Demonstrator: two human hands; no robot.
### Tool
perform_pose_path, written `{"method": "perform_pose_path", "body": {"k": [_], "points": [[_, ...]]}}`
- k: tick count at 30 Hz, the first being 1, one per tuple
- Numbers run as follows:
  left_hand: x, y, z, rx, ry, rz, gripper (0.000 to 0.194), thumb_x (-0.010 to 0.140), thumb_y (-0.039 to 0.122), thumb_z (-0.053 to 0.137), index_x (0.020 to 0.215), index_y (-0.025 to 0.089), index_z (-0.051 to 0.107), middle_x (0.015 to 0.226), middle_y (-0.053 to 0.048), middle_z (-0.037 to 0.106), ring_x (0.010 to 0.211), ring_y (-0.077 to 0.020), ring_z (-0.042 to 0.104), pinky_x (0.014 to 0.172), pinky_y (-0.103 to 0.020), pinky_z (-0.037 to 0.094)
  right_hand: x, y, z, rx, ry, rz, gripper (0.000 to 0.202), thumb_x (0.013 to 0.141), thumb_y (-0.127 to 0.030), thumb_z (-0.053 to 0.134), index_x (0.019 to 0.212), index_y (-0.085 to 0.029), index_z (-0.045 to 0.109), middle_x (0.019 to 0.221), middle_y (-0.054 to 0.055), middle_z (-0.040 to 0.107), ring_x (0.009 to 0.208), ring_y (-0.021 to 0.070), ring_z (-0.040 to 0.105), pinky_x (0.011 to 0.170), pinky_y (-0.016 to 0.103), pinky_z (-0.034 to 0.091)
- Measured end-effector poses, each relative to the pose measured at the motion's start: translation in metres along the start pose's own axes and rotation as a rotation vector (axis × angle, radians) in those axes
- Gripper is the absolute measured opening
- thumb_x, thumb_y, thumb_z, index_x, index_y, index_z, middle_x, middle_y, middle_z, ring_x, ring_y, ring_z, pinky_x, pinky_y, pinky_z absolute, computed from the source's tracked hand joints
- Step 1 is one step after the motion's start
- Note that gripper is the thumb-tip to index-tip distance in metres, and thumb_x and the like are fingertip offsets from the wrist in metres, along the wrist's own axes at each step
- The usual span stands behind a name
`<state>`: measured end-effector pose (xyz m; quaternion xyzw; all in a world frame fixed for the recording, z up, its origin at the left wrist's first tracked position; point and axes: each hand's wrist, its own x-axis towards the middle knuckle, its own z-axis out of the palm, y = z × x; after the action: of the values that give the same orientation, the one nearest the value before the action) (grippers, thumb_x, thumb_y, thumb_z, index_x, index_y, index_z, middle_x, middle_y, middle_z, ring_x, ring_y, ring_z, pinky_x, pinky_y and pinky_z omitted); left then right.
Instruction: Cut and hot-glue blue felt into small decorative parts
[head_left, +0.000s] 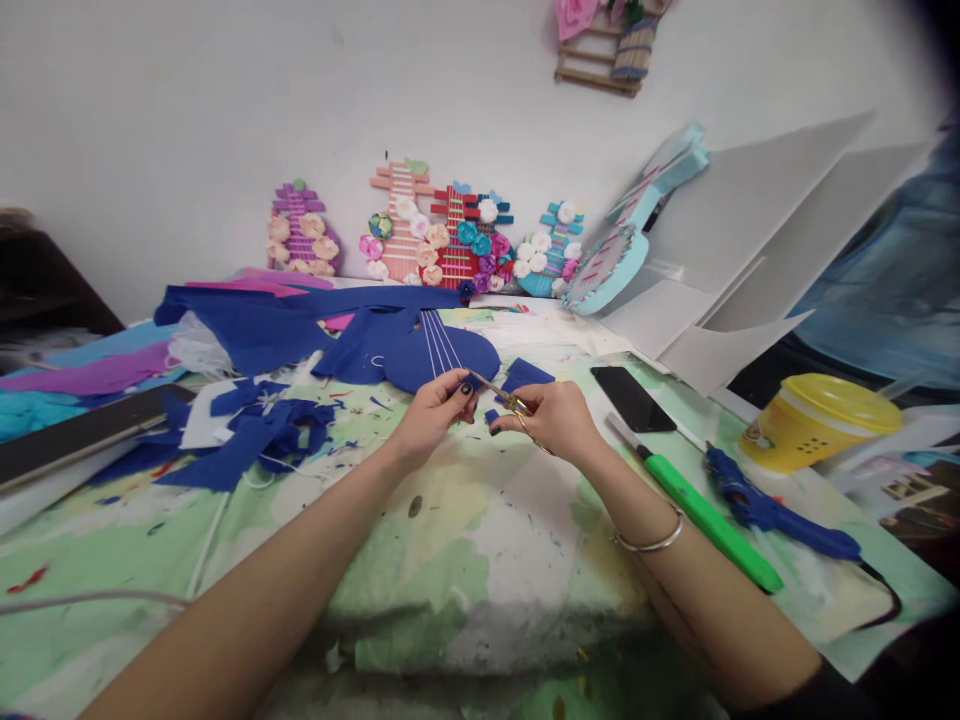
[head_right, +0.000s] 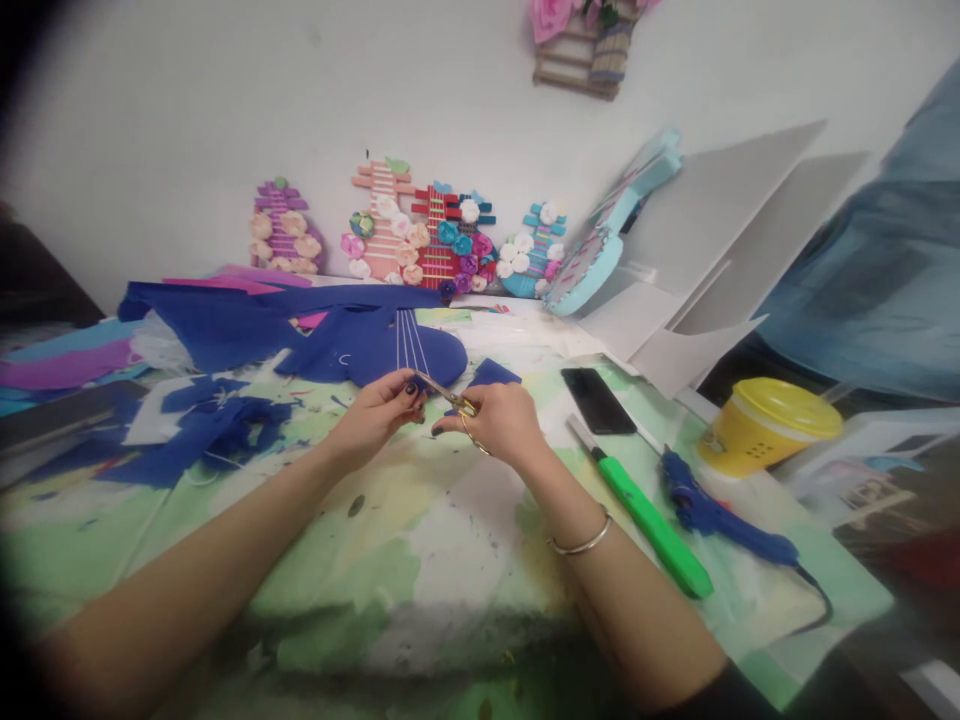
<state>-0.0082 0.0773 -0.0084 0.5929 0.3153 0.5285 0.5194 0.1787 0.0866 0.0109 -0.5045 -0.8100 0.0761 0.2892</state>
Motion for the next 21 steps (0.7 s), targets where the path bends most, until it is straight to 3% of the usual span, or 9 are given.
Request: {"method": "perform_pose_path", "body": {"k": [5, 12, 21], "points": [[0.0023, -0.0033, -0.002, 0.092, 0.046, 0.084, 0.023, 0.087, 0.035, 0.053, 0.093, 0.016, 0.064, 0.065, 0.001, 0.047, 0.061, -0.011, 0.044, 0.062, -0.025, 0.038, -0.0006, -0.0009, -0.0036, 0.04, 0.072, 0.047, 0.054, 0.07, -0.069, 0.056, 0.063, -0.017, 0.068, 0.047, -0.003, 0.041, 0.049, 0.0093, 0.031, 0.047, 0.024, 0.021], [0.0008, -0.0043, -0.0031, 0.297, 0.14, 0.16, 0.025, 0.09, 0.036, 0.047, 0.085, 0.016, 0.062, 0.069, 0.0, 0.05, 0.063, -0.0128, 0.047, 0.063, -0.027, 0.039, -0.0035, -0.0083, -0.0034, -0.072, 0.04, 0.022, 0.051, 0.07, -0.069, 0.057, 0.059, -0.019, 0.061, 0.048, -0.003, 0.045, 0.048, 0.0094, 0.033, 0.05, 0.024, 0.021], [-0.0001, -0.0035, 0.0014, 0.111, 0.132, 0.07, 0.017, 0.088, 0.03, 0.048, 0.091, 0.017, 0.058, 0.076, 0.0, 0.053, 0.066, -0.0114, 0.049, 0.066, -0.025, 0.042, -0.0041, -0.0095, 0.0023, -0.171, 0.043, 0.025, 0.051, 0.07, -0.072, 0.055, 0.065, -0.021, 0.064, 0.052, 0.0, 0.055, 0.052, 0.0125, 0.045, 0.052, 0.025, 0.023]]}}
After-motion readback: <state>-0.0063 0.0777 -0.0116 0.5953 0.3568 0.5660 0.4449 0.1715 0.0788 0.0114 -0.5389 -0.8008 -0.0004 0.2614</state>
